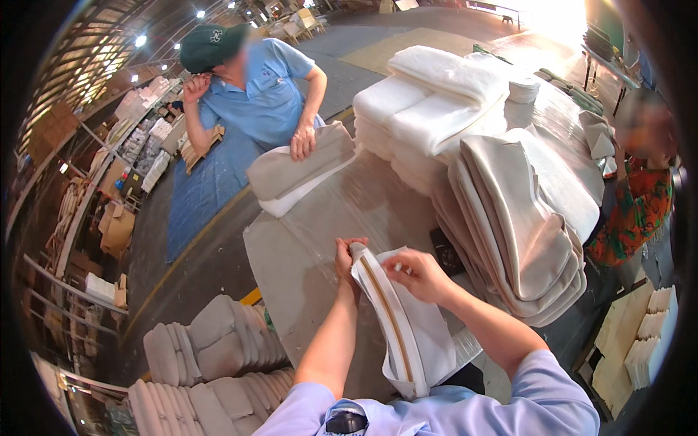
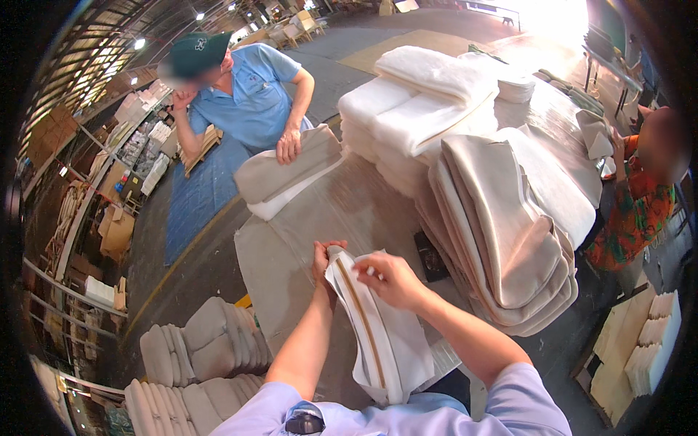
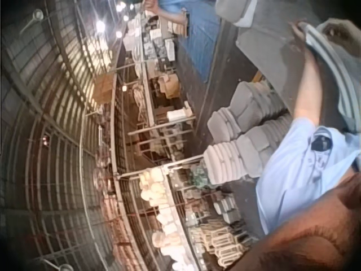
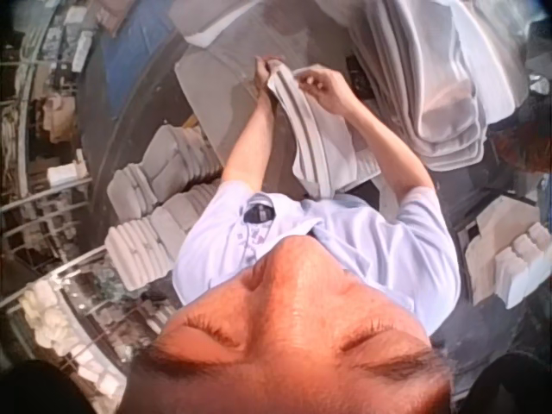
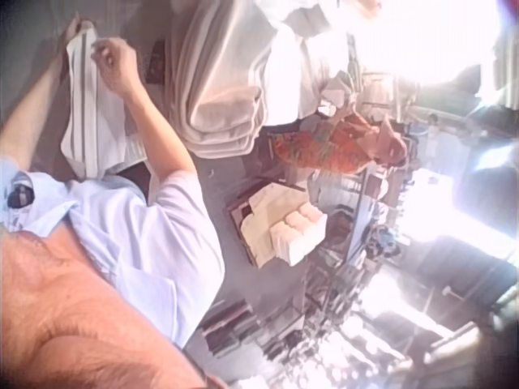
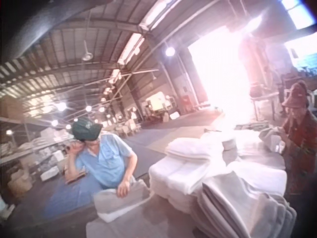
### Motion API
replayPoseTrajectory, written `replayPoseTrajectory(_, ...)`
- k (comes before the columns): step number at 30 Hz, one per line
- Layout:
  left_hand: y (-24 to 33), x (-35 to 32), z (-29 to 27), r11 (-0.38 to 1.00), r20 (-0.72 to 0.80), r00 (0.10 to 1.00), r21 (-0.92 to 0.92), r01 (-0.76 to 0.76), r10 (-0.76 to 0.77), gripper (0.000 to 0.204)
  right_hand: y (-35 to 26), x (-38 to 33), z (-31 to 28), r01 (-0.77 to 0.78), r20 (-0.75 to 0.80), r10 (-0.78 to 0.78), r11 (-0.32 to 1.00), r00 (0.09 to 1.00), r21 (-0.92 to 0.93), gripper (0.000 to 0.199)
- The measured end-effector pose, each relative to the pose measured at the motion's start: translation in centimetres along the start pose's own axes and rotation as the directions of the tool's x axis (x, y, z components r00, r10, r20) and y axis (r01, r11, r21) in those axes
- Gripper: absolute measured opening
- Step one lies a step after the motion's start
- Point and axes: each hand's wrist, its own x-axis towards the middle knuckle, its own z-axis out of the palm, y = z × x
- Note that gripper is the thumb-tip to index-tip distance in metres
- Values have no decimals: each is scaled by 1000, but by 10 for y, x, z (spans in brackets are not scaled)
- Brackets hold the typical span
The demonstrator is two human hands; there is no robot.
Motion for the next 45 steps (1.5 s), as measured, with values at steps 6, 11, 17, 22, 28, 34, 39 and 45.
replayPoseTrajectory(6, -19, 3, -6, 998, 33, 999, -67, -16, 18, 64, 41, 75, 29, 58, 102, -54, 998, 993, -40, 42)
replayPoseTrajectory(11, -27, 12, 10, 995, 78, 996, -95, -26, 33, 70, 82, 98, 41, 102, 7, -102, 994, 995, 34, 28)
replayPoseTrajectory(17, -28, 8, -3, 1000, 58, 998, -8, -6, 6, 67, 75, 91, 40, -376, 206, 324, 661, 923, 649, 17)
replayPoseTrajectory(22, -30, 14, -11, 999, 72, 997, -27, -35, 37, 68, 60, 94, 39, -83, 95, 73, 992, 993, 98, 19)
replayPoseTrajectory(28, -41, 6, 24, 999, 30, 999, -20, 29, -28, 70, 90, 83, 44, -125, -120, 145, 979, 982, 161, 8)
replayPoseTrajectory(34, -33, 11, 13, 997, 31, 997, 35, -71, 70, 71, 106, 86, 67, -96, -183, 194, 891, 964, 443, 8)
replayPoseTrajectory(39, -36, 12, 9, 996, 34, 997, 51, -68, 66, 69, 100, 88, 59, -296, 37, 372, 672, 928, 679, 9)
replayPoseTrajectory(45, -36, 15, -6, 978, -61, 992, 185, -94, 107, 66, 65, 90, 18, -358, 308, 235, 819, 922, 447, 29)
